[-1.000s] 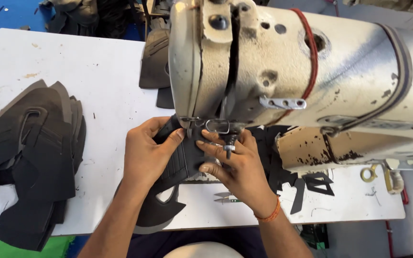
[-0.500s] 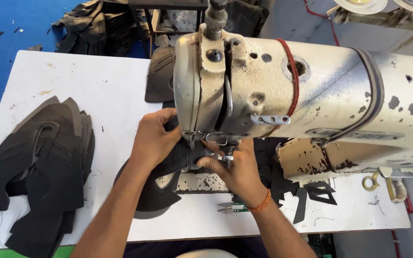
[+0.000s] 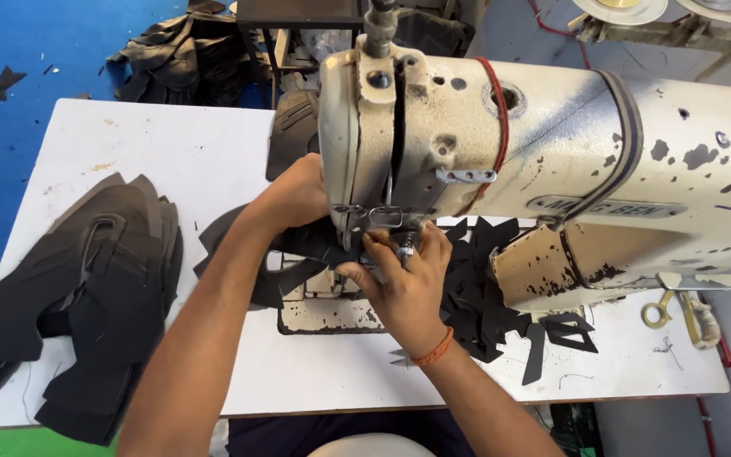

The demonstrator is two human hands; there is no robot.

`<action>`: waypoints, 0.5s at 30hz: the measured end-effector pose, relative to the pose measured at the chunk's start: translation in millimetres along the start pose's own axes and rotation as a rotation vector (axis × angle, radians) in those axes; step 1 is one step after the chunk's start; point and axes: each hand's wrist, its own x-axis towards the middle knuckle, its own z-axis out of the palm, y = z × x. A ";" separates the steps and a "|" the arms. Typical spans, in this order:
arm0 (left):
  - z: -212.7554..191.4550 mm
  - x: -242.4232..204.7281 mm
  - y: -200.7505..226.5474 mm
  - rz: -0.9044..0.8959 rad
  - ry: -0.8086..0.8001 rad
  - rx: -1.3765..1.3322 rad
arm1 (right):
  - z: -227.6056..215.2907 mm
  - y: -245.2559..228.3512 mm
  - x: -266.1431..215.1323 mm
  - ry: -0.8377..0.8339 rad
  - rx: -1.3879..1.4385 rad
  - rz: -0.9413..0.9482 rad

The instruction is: The person aligns black shoe parts under a sewing machine needle and sews them together. They repeatedly pick up parts, guide them through the machine, and trim excess material with scissors.

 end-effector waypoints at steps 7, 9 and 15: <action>77.6 -111.5 52.4 0.262 1.006 0.319 | -1.3 6.0 -8.9 -0.003 0.017 0.013; 119.3 -133.3 23.1 0.210 1.034 -0.083 | -0.6 11.4 -9.3 -0.057 0.038 -0.027; 117.7 -107.8 16.8 -0.313 0.709 -0.929 | -2.1 4.9 -10.5 -0.109 0.071 -0.028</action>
